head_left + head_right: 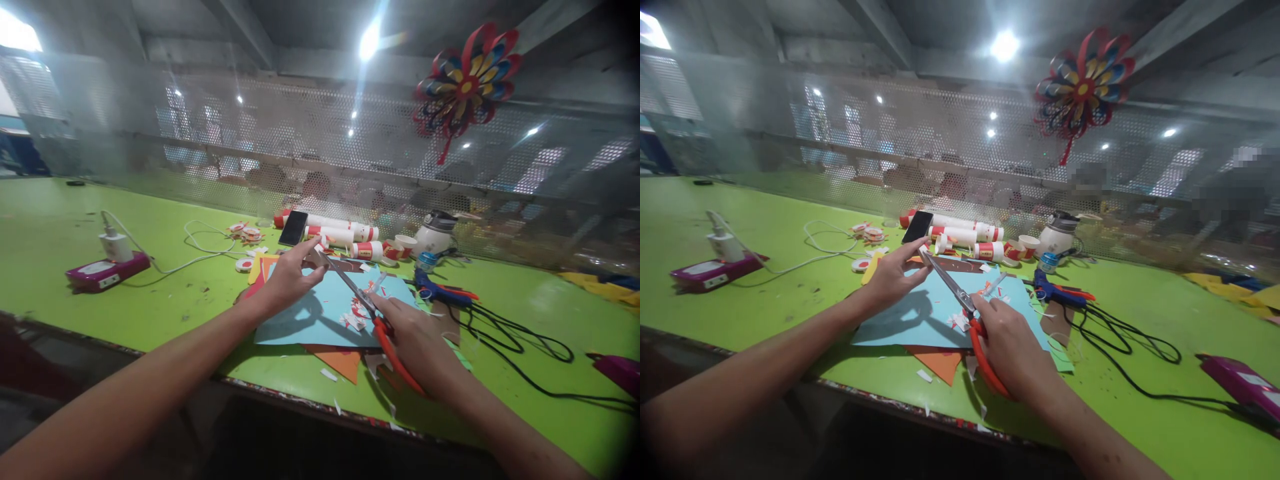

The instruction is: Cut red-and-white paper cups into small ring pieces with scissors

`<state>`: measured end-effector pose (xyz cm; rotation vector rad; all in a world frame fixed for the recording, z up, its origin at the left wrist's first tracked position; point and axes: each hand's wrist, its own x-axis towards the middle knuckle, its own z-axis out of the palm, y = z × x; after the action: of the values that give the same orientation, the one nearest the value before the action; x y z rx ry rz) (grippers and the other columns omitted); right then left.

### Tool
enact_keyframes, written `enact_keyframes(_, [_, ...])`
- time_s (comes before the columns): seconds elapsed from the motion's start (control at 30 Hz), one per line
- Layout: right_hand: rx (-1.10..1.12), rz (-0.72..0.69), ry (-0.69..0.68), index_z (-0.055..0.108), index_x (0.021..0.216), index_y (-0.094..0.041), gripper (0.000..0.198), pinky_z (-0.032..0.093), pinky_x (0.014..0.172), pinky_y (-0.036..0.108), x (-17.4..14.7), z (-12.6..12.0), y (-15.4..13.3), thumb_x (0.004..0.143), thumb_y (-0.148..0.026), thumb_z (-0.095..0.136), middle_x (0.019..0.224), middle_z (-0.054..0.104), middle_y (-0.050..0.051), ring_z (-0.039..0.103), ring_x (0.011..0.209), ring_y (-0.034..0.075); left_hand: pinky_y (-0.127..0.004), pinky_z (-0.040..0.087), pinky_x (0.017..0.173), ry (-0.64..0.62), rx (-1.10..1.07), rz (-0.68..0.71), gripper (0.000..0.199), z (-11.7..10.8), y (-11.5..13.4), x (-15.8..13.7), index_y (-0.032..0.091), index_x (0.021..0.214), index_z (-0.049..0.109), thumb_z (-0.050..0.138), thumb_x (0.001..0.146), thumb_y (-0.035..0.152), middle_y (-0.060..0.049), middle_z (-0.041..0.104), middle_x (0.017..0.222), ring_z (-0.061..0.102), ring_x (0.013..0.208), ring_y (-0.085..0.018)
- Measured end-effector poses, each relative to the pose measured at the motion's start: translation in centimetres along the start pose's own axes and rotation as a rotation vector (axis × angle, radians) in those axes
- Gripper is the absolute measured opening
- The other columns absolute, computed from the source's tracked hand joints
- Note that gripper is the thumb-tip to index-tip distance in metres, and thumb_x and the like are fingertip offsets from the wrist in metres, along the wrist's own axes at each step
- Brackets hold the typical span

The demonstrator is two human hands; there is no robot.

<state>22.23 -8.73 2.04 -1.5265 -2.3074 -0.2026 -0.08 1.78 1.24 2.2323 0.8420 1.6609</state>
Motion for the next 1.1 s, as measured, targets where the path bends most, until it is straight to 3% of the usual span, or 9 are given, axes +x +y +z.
enact_keyframes(0.47, [0.026, -0.010, -0.017, 0.054, 0.130, -0.013, 0.045, 0.047, 0.088, 0.042, 0.06, -0.10, 0.03, 0.086, -0.007, 0.045, 0.112, 0.068, 0.018, 0.061, 0.109, 0.031, -0.035, 0.059, 0.084, 0.005, -0.040, -0.028, 0.052, 0.16, -0.15, 0.01, 0.010, 0.128, 0.053, 0.062, 0.078, 0.020, -0.017, 0.064, 0.118, 0.067, 0.093, -0.019])
enact_keyframes(0.73, [0.018, -0.014, -0.009, 0.055, 0.129, -0.016, 0.045, 0.048, 0.084, 0.039, 0.17, 0.15, 0.37, 0.086, -0.009, 0.044, 0.109, 0.069, 0.015, 0.064, 0.102, 0.029, -0.034, 0.059, 0.082, -0.002, -0.076, -0.044, 0.051, 0.26, -0.55, 0.02, 0.014, 0.127, 0.055, 0.063, 0.077, 0.021, -0.012, 0.068, 0.111, 0.067, 0.088, -0.017])
enact_keyframes(1.1, [0.160, -0.021, -0.015, 0.057, 0.125, -0.014, 0.041, 0.046, 0.088, 0.040, 0.42, -0.29, 0.50, 0.087, -0.012, 0.042, 0.116, 0.066, 0.016, 0.060, 0.109, 0.030, -0.036, 0.057, 0.085, -0.040, -0.147, -0.092, 0.052, -0.16, -0.17, 0.21, 0.015, 0.126, 0.053, 0.064, 0.076, 0.020, -0.010, 0.067, 0.109, 0.067, 0.088, -0.017])
